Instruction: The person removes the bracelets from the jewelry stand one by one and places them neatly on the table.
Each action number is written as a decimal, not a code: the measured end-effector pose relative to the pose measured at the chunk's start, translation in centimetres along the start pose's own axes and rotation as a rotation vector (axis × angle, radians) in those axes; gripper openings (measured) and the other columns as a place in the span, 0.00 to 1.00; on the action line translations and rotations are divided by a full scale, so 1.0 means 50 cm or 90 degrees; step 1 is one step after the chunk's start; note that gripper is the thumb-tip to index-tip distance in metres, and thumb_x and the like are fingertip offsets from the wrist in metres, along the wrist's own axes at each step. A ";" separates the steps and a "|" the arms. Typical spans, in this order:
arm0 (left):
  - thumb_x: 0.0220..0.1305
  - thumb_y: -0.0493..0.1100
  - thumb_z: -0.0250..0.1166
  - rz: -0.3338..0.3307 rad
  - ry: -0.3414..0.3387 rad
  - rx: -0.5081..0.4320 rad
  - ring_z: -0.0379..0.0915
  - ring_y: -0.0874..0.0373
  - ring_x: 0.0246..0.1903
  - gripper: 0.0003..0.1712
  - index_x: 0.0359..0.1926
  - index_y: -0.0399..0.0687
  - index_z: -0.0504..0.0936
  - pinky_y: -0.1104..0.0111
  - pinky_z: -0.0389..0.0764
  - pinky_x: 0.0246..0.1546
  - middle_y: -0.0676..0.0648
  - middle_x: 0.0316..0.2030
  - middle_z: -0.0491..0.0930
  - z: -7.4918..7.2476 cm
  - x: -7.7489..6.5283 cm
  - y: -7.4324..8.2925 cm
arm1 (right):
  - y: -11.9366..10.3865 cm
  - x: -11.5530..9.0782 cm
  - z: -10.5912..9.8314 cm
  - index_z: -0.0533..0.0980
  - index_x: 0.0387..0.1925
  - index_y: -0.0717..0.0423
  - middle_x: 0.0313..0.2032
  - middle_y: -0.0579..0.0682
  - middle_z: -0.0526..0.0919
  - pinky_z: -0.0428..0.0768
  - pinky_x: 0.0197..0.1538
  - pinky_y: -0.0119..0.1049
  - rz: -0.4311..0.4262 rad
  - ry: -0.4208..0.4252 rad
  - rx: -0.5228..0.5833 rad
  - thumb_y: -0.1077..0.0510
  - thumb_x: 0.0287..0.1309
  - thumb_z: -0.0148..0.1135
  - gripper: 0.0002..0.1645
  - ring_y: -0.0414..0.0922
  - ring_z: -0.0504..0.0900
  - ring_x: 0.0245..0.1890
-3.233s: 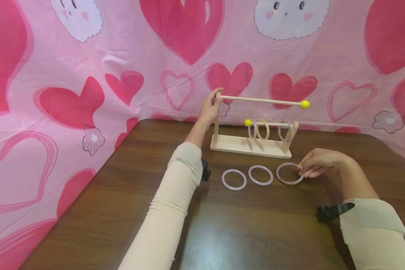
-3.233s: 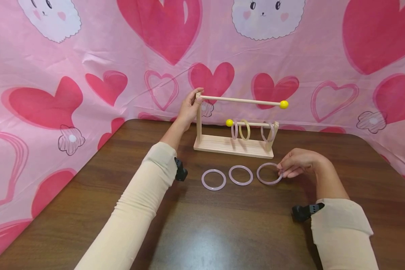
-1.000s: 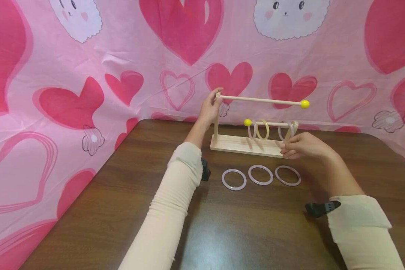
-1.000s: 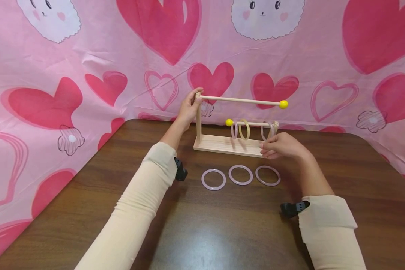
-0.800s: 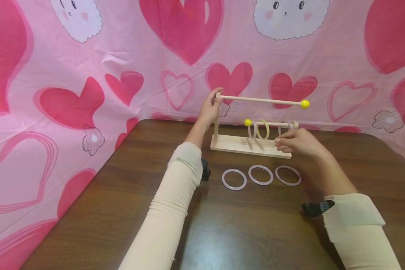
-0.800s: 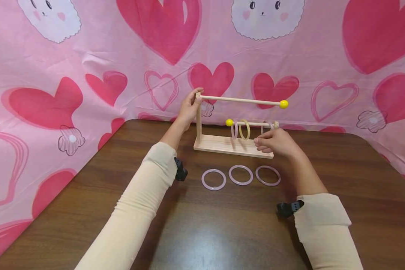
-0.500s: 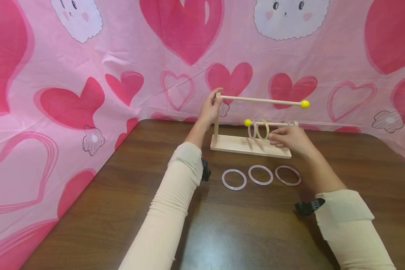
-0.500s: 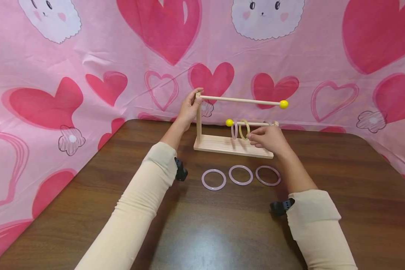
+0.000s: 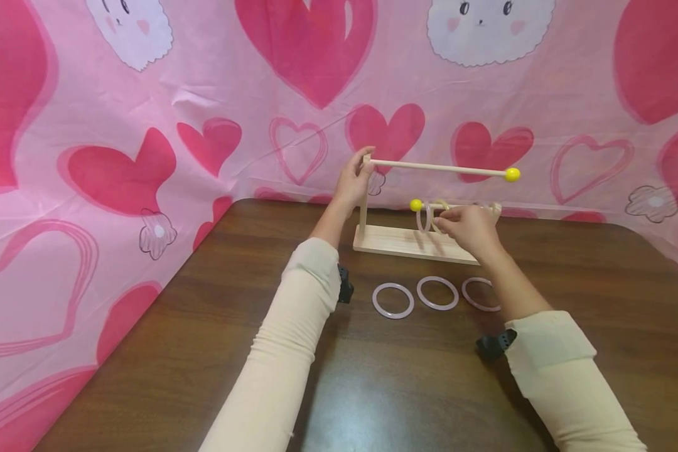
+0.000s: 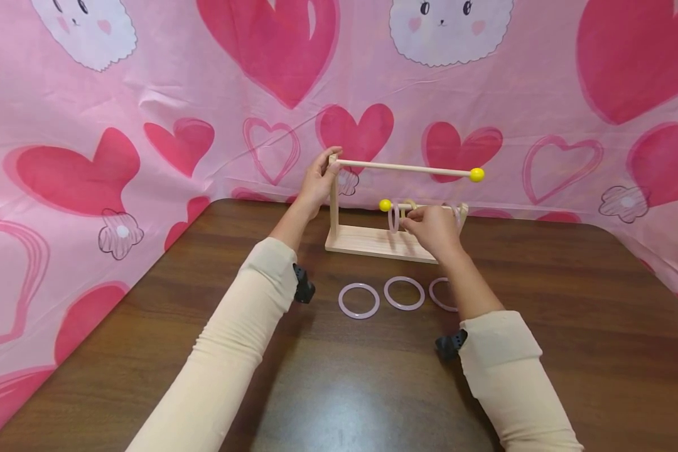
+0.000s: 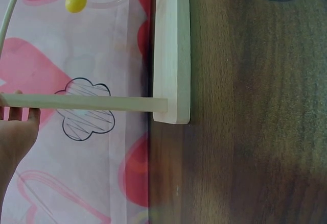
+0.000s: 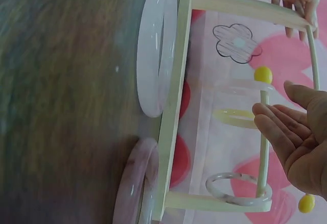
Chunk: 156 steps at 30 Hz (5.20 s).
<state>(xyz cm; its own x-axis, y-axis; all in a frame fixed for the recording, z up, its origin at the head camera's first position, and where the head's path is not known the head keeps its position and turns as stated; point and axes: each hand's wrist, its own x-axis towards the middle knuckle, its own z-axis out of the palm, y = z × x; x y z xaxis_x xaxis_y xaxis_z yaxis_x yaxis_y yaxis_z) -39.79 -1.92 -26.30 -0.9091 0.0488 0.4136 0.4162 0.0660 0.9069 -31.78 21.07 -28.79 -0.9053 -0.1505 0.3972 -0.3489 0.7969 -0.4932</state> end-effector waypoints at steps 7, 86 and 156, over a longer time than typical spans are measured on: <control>0.67 0.39 0.52 -0.015 -0.001 0.002 0.63 0.57 0.60 0.22 0.62 0.50 0.69 0.66 0.65 0.58 0.49 0.63 0.66 -0.001 0.000 0.002 | -0.004 0.009 0.018 0.82 0.36 0.67 0.27 0.57 0.84 0.76 0.34 0.43 -0.004 0.027 -0.045 0.54 0.56 0.63 0.16 0.52 0.83 0.29; 0.67 0.38 0.53 -0.009 0.006 -0.001 0.63 0.58 0.60 0.22 0.62 0.52 0.69 0.67 0.64 0.59 0.52 0.62 0.67 0.001 -0.001 -0.003 | -0.025 0.028 0.054 0.81 0.40 0.67 0.26 0.57 0.84 0.76 0.30 0.32 0.091 0.046 0.027 0.61 0.56 0.56 0.14 0.43 0.82 0.23; 0.68 0.39 0.52 -0.017 0.004 -0.001 0.63 0.57 0.60 0.22 0.62 0.53 0.69 0.66 0.64 0.59 0.51 0.62 0.67 -0.002 -0.004 0.002 | 0.051 -0.018 -0.053 0.69 0.46 0.85 0.29 0.63 0.83 0.81 0.35 0.34 0.125 -0.145 0.187 0.69 0.60 0.51 0.18 0.36 0.81 0.24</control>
<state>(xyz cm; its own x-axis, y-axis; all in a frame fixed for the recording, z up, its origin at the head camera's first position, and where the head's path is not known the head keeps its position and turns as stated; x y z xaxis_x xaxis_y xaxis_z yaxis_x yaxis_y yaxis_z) -39.56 -2.03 -26.30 -0.9198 0.0412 0.3903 0.3922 0.0649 0.9176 -31.22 24.78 -28.36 -0.9803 -0.1645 0.1090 -0.1892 0.6276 -0.7552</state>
